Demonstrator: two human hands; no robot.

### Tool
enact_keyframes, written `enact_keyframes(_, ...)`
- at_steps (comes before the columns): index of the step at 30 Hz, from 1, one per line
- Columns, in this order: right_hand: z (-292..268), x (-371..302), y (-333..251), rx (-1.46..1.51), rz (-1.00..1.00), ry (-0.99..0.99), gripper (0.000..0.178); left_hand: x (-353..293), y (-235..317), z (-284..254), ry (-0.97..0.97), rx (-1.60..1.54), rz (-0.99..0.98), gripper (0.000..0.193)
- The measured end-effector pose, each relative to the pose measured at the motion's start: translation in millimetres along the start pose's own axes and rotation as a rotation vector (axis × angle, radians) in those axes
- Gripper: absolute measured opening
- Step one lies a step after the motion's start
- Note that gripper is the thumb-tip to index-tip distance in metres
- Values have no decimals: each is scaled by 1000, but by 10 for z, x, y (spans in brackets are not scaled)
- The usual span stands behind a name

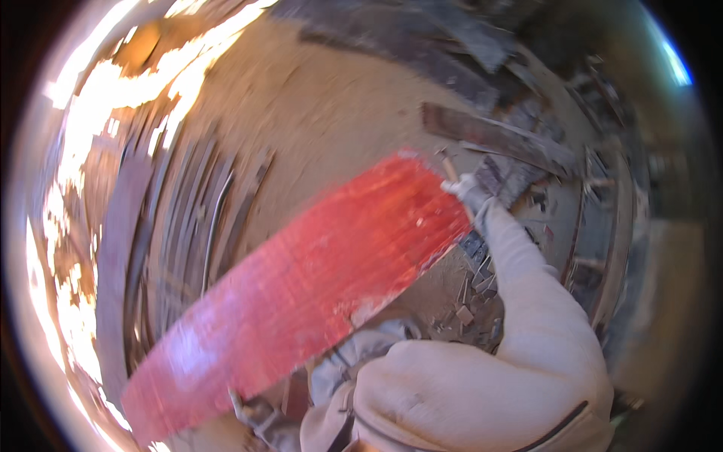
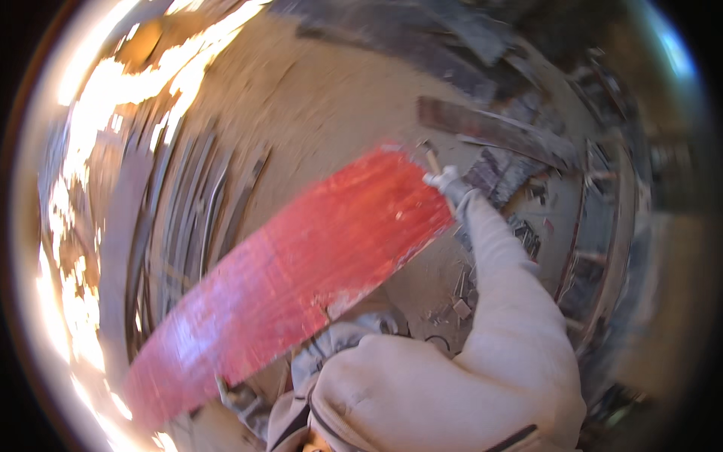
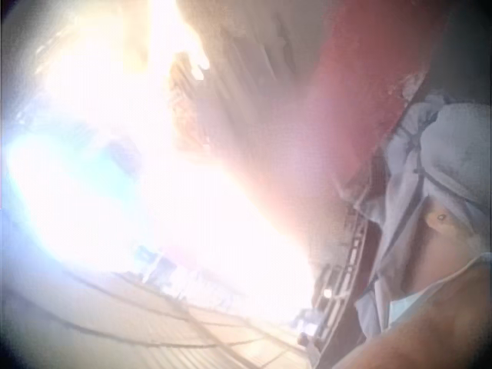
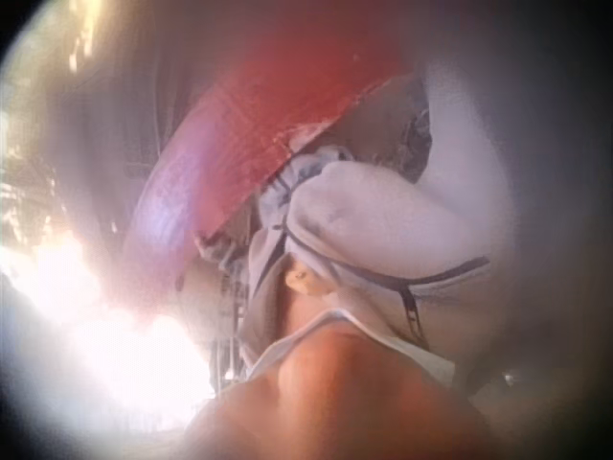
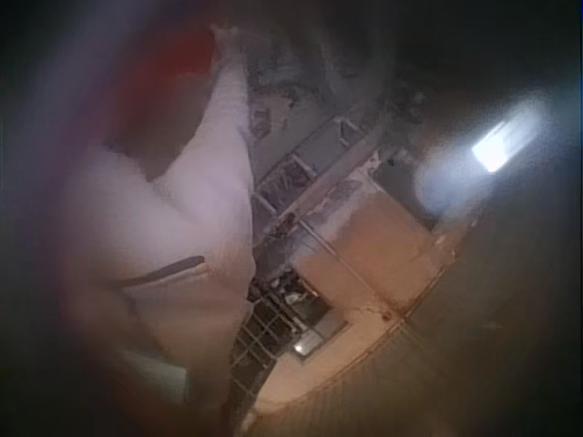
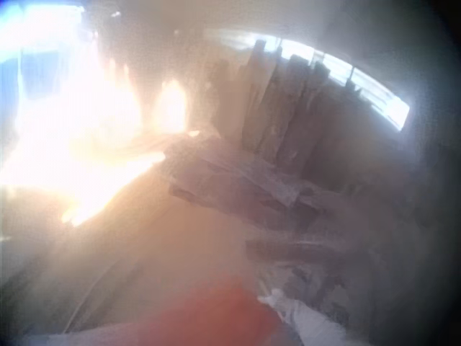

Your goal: The person repeatedly hammers nails into several flat wooden boards using a claw hammer. They pick up boards, position them on a metal frame, and strike nails along the edges. The boards are handled one at a time and placed back on the frame after hammering.

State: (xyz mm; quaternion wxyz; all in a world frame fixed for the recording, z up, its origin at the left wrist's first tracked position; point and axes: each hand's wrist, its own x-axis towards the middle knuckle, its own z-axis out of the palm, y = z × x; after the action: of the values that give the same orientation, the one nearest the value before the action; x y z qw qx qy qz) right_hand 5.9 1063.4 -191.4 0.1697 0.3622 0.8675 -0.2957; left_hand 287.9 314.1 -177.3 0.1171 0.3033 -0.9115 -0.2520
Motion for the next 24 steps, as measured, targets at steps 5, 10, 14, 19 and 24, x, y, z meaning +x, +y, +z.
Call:
enact_keyframes(5,-177,-498,1206,428,216,24,45,657,1198,897,-181,-898,-438,44)
enact_keyframes(10,-255,-2030,2306,1082,522,208,50,1079,2763,1444,-468,-1045,-290,42)
enact_keyframes(14,83,-3259,3050,1529,701,391,48,842,4275,1478,-736,-1104,-86,40)
enact_keyframes(19,1379,-4366,3376,1859,788,721,73,135,6139,1491,-1147,-936,144,25)
enact_keyframes(24,1883,-4345,3070,2048,845,819,36,-999,7637,2116,-1431,-775,406,67)
